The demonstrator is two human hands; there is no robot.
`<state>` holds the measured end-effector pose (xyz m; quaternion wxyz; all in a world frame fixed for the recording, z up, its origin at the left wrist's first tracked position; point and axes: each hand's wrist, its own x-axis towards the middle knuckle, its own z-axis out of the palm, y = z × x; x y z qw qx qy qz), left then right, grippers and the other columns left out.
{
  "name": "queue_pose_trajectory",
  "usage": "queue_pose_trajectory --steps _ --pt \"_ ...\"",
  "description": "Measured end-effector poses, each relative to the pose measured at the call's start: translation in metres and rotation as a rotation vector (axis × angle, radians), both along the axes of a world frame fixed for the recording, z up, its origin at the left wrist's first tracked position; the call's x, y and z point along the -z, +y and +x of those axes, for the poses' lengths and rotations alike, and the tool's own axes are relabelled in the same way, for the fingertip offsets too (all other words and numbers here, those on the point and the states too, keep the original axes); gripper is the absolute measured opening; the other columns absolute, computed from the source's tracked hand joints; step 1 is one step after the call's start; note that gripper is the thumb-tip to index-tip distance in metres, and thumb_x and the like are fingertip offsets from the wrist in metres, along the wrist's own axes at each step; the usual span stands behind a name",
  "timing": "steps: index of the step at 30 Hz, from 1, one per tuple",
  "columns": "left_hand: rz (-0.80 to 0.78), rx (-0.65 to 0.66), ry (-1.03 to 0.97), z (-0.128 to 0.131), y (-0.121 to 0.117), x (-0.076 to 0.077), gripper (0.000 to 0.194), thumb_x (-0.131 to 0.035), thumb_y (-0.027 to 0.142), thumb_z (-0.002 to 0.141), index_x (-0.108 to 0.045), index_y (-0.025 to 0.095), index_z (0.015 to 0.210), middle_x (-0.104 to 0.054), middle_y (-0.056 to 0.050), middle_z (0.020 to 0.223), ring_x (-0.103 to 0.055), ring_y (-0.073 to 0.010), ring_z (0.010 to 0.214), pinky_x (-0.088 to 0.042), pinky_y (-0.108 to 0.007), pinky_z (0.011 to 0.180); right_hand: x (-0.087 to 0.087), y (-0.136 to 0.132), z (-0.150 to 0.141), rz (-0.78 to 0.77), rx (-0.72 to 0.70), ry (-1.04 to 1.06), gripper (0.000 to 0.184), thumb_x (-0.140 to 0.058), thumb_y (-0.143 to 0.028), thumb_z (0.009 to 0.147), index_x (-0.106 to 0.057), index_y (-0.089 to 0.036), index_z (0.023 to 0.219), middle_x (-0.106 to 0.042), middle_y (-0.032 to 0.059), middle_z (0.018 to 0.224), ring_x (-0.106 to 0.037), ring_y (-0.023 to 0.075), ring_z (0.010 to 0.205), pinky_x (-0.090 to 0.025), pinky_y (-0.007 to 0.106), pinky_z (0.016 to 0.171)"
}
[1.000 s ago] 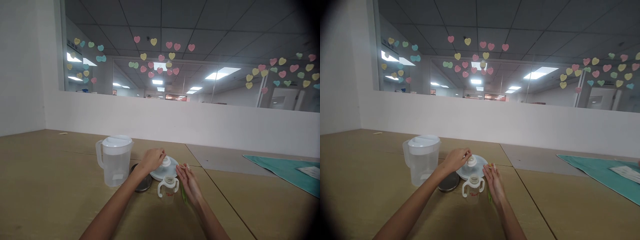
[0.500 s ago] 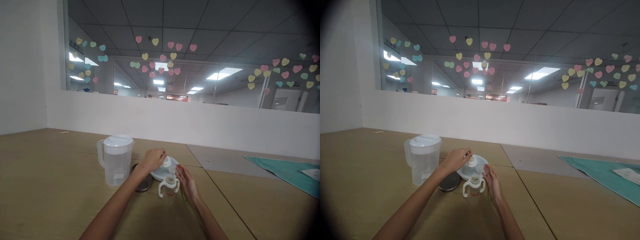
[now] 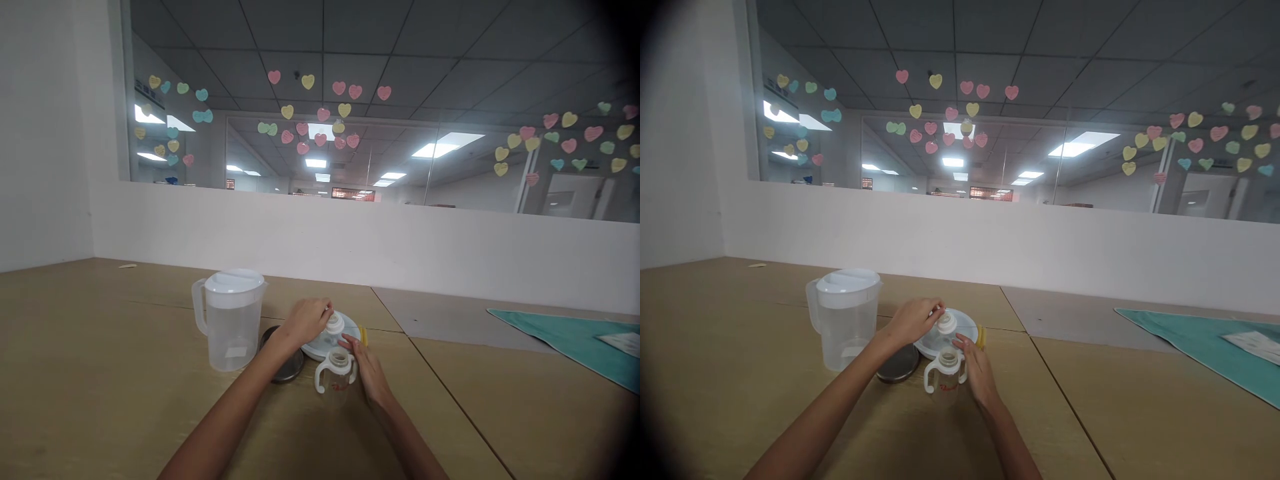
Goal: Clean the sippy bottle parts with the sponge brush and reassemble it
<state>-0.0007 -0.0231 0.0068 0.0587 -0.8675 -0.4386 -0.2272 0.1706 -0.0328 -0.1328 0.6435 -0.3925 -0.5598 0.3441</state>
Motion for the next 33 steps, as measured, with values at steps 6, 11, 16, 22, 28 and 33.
queue_pose_trajectory --steps 6,11,16,22,28,33 --pt "-0.059 0.123 -0.06 0.002 -0.001 0.005 0.031 -0.032 0.032 0.091 -0.059 0.021 0.101 -0.067 -0.005 0.101 -0.061 -0.0182 0.089 -0.043 -0.027 0.075 -0.004 0.0 0.003 0.016 -0.034 0.08 0.05 -0.061 -0.051 0.076 -0.058 -0.022 0.115 -0.067 0.0079 0.107 -0.06 0.0241 0.1 -0.044 0.038 0.09" --pt "-0.117 0.234 -0.082 0.009 -0.006 0.008 0.03 -0.033 0.034 0.09 -0.059 0.022 0.102 -0.067 -0.004 0.1 -0.06 -0.0174 0.088 -0.042 -0.026 0.073 -0.01 -0.001 0.001 0.02 -0.118 0.261 0.062 -0.073 -0.042 0.067 -0.053 -0.023 0.123 -0.065 0.008 0.112 -0.059 0.0246 0.105 -0.046 0.039 0.091" --pt "-0.168 0.299 -0.084 0.01 -0.01 0.008 0.03 -0.033 0.036 0.09 -0.058 0.022 0.101 -0.066 -0.004 0.1 -0.059 -0.0162 0.086 -0.042 -0.024 0.071 -0.012 0.002 0.006 0.01 -0.139 0.377 0.062 -0.077 -0.035 0.062 -0.055 -0.023 0.119 -0.063 0.0084 0.115 -0.058 0.0249 0.107 -0.046 0.041 0.092" --pt "-0.131 0.193 -0.021 0.015 -0.011 0.016 0.032 -0.045 0.042 0.082 -0.057 0.022 0.105 -0.066 -0.003 0.1 -0.06 -0.0183 0.085 -0.043 -0.027 0.072 -0.014 -0.001 0.008 0.011 -0.161 0.389 0.055 -0.079 -0.027 0.061 -0.057 -0.023 0.111 -0.062 0.0076 0.116 -0.057 0.0238 0.108 -0.047 0.038 0.091" --pt "-0.063 0.095 0.018 0.024 -0.018 0.018 0.028 -0.049 0.039 0.077 -0.059 0.021 0.096 -0.067 -0.005 0.095 -0.061 -0.021 0.085 -0.042 -0.028 0.07 -0.013 -0.001 0.008 0.022 -0.205 0.38 0.055 -0.081 -0.025 0.057 -0.058 -0.023 0.107 -0.064 0.0073 0.112 -0.059 0.0239 0.104 -0.048 0.037 0.087" --pt "-0.013 0.063 0.035 0.028 -0.022 0.019 0.025 -0.05 0.035 0.072 -0.057 0.02 0.092 -0.066 -0.005 0.092 -0.061 -0.0207 0.081 -0.04 -0.027 0.065 -0.016 -0.005 0.008 0.011 -0.224 0.352 0.055 -0.081 -0.023 0.056 -0.059 -0.024 0.106 -0.065 0.0063 0.11 -0.059 0.0227 0.103 -0.046 0.036 0.09"
